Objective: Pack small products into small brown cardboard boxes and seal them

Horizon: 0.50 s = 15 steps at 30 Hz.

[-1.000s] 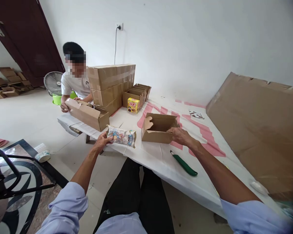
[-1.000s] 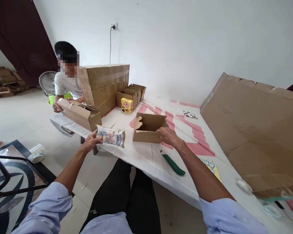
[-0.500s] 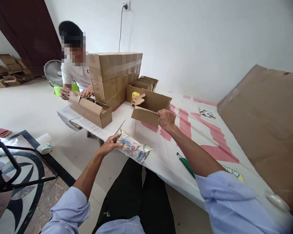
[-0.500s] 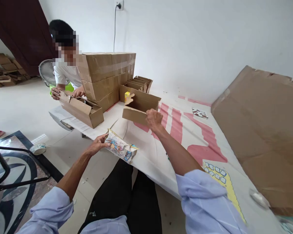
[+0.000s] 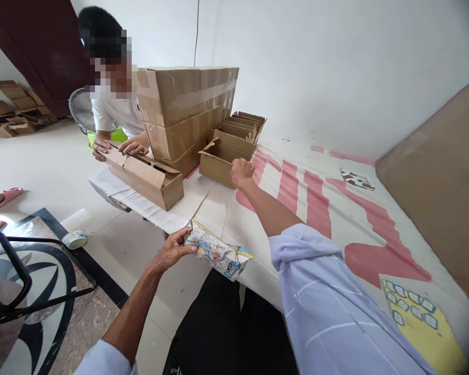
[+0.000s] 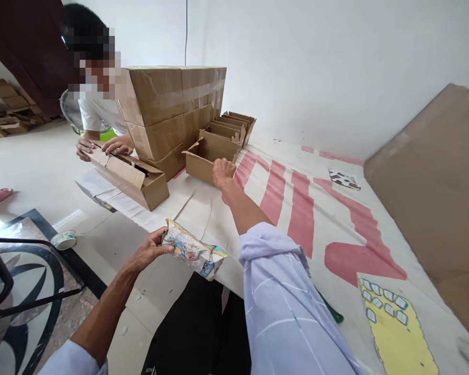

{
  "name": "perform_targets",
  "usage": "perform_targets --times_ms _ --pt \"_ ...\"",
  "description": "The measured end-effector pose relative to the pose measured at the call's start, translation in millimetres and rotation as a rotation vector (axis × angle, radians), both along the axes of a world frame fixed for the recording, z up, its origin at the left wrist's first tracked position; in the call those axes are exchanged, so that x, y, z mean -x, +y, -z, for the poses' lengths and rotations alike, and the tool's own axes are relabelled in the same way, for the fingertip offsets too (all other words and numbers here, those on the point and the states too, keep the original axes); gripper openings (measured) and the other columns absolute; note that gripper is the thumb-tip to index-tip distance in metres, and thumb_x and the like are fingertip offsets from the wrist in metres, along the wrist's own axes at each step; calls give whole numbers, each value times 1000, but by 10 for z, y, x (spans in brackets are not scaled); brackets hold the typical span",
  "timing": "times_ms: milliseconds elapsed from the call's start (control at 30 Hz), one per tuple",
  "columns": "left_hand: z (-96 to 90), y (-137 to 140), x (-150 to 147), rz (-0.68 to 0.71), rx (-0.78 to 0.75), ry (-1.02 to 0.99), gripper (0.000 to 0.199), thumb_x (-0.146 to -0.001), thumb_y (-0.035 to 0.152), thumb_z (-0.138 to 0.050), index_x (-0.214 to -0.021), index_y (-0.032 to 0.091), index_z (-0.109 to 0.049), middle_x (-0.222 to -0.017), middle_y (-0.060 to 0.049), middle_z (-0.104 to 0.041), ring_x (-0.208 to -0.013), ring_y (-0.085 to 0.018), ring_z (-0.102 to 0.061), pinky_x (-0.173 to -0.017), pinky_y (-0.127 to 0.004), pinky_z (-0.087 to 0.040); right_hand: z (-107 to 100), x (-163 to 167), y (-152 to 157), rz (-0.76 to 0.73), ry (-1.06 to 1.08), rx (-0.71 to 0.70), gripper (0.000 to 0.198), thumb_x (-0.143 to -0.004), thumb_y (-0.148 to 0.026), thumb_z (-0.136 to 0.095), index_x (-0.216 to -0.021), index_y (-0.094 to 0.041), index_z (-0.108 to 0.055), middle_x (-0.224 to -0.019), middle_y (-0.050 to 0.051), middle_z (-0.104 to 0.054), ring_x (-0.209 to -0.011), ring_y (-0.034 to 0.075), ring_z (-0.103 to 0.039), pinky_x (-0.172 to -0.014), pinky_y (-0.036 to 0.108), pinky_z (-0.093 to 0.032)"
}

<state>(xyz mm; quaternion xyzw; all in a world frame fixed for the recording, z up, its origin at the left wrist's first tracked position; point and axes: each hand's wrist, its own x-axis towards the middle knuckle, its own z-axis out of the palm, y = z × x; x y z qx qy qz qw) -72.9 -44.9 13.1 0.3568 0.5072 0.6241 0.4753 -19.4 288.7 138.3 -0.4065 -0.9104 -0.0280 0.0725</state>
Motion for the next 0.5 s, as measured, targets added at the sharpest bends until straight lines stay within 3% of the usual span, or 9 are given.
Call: perform_targets --times_ms 100,200,333,500 --pt "4 109 28 -46 -6 23 54 -72 41 -101 -114 17 -77 -101 -5 -80 -93 -22 -72 -88 -33 -57 47 -39 -63 3 89 -32 42 -104 -17 -51 -143 -14 -68 -144 26 -66 -134 38 -62 -103 50 -52" --pt "-6 253 89 -100 -23 66 58 -69 44 -102 -114 18 -77 -102 -5 -81 -93 -22 -72 -89 -32 -56 74 -321 -151 -141 275 -93 42 -102 -17 -54 -142 -15 -66 -147 22 -64 -136 36 -57 -110 50 -49" --pt "-64 525 247 -152 -26 143 61 -68 49 -100 -116 18 -76 -97 -5 -78 -86 -21 -70 -78 -30 -56 235 -1066 -326 -213 524 -49 40 -102 -21 -54 -140 -16 -67 -137 18 -69 -129 33 -62 -109 45 -51" --pt "-210 1075 521 -213 -36 234 63 -64 53 -98 -110 18 -75 -91 -4 -75 -79 -19 -68 -70 -29 -54 730 -2147 -696 -158 706 102 35 -100 -29 -55 -129 -20 -72 -112 12 -74 -101 28 -72 -93 42 -60"
